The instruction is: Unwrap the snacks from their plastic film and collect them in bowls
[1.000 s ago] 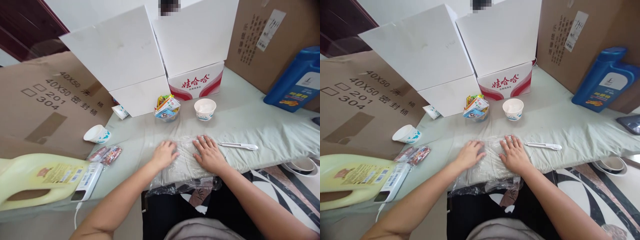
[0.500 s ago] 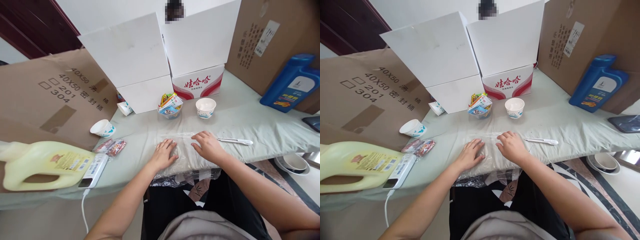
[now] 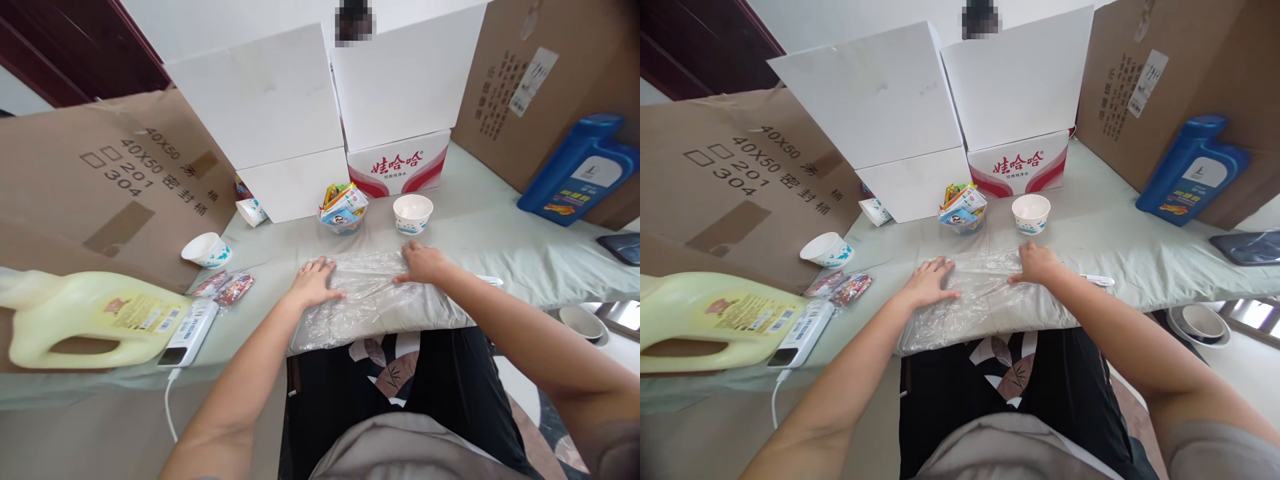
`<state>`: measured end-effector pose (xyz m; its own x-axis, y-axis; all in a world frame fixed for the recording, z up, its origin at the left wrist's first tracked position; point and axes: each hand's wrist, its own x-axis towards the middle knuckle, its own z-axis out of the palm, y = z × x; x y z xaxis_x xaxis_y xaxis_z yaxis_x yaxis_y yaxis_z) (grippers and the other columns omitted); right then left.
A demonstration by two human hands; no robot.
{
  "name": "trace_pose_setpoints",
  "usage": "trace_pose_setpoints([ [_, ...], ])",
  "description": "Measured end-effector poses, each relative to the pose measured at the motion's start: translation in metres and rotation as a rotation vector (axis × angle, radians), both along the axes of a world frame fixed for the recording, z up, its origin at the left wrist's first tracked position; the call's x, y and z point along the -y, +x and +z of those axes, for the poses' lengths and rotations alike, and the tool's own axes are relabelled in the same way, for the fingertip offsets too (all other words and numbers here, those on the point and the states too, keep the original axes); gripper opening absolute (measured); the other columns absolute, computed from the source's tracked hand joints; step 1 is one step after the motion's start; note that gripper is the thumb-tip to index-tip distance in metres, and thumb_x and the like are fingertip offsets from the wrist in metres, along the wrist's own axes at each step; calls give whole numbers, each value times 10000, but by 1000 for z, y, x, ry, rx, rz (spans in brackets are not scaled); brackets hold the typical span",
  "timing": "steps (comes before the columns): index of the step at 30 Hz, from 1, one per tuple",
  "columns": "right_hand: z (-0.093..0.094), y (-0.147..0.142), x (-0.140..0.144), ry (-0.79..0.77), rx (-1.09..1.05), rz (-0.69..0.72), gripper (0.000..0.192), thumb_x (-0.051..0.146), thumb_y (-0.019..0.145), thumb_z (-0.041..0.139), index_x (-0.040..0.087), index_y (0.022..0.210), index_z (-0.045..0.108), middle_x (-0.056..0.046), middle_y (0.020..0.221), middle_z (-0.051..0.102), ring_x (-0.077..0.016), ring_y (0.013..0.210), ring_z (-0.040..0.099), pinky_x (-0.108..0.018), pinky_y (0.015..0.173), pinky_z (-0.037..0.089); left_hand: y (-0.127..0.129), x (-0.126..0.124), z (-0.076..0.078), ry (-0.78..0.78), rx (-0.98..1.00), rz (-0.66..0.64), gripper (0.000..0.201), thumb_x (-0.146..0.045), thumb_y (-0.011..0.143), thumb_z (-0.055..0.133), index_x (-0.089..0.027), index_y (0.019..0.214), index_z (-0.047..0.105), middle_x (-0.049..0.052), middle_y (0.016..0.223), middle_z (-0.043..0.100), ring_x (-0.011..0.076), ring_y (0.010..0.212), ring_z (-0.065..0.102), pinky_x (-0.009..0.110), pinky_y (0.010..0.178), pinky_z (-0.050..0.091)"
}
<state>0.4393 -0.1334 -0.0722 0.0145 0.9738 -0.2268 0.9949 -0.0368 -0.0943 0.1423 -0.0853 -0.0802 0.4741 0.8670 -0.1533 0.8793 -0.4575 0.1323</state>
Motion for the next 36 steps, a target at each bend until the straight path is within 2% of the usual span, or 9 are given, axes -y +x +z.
trace_pose_setpoints([
  [3,0,30,24,165,-157,67,653,617,918,419,165,1383,489,-175,1484,410,-325,1276,493,-441,1030,422,-35,16,-1,137,342,0,627,-624,851,513,-179,1288,573,163,1428,481,338,1318,427,528,1100,335],
  [7,-7,51,79,395,-489,445,733,701,885,405,191,1410,440,-152,1368,535,-303,1269,490,-458,1036,422,-79,69,1,59,719,-201,592,-668,853,502,-212,1217,598,136,1287,589,284,1261,508,454,1079,412],
  [10,-21,42,112,451,-495,593,854,681,803,585,191,1463,352,-160,1352,539,-315,1248,496,-473,1015,432,-91,107,-7,-46,551,-312,817,-654,721,689,-243,1391,462,136,1441,481,328,1362,413,502,1123,368],
  [13,-41,23,124,486,-437,561,525,407,933,540,188,1401,449,-127,1119,647,-259,1054,578,-426,900,483,-88,125,-26,22,383,-338,479,-401,849,654,-265,1298,560,87,1415,531,304,1373,414,536,1124,362],
  [15,-51,13,124,524,-400,540,319,272,964,465,193,1243,598,-97,944,662,-230,918,584,-396,823,486,-86,127,-36,87,425,-321,227,-262,920,532,-239,1103,664,70,1298,629,265,1324,484,502,1096,412],
  [18,-56,10,126,553,-348,538,259,219,960,437,199,1007,691,-84,857,649,-221,865,573,-395,795,467,-89,128,-40,92,546,-227,199,-231,938,481,-221,951,679,69,1148,703,233,1232,572,444,1038,480],
  [25,-34,19,150,454,-546,515,178,239,931,474,226,917,651,-96,1201,629,-267,1222,512,-447,987,446,-98,134,-24,-140,725,73,277,-416,923,498,-212,927,685,82,1031,738,222,1016,684,380,921,547],
  [30,-32,4,134,299,-780,202,305,365,982,372,220,932,636,-57,908,706,-192,849,667,-318,756,533,-76,106,-13,-115,760,235,358,-498,891,494,-183,902,662,18,688,701,167,675,677,276,702,549],
  [36,-34,-17,73,319,-637,-267,272,336,941,385,218,982,626,-20,815,714,-174,691,663,-281,677,480,-40,49,-13,157,541,456,266,-385,879,483,-192,897,665,14,693,677,174,669,655,273,691,482],
])
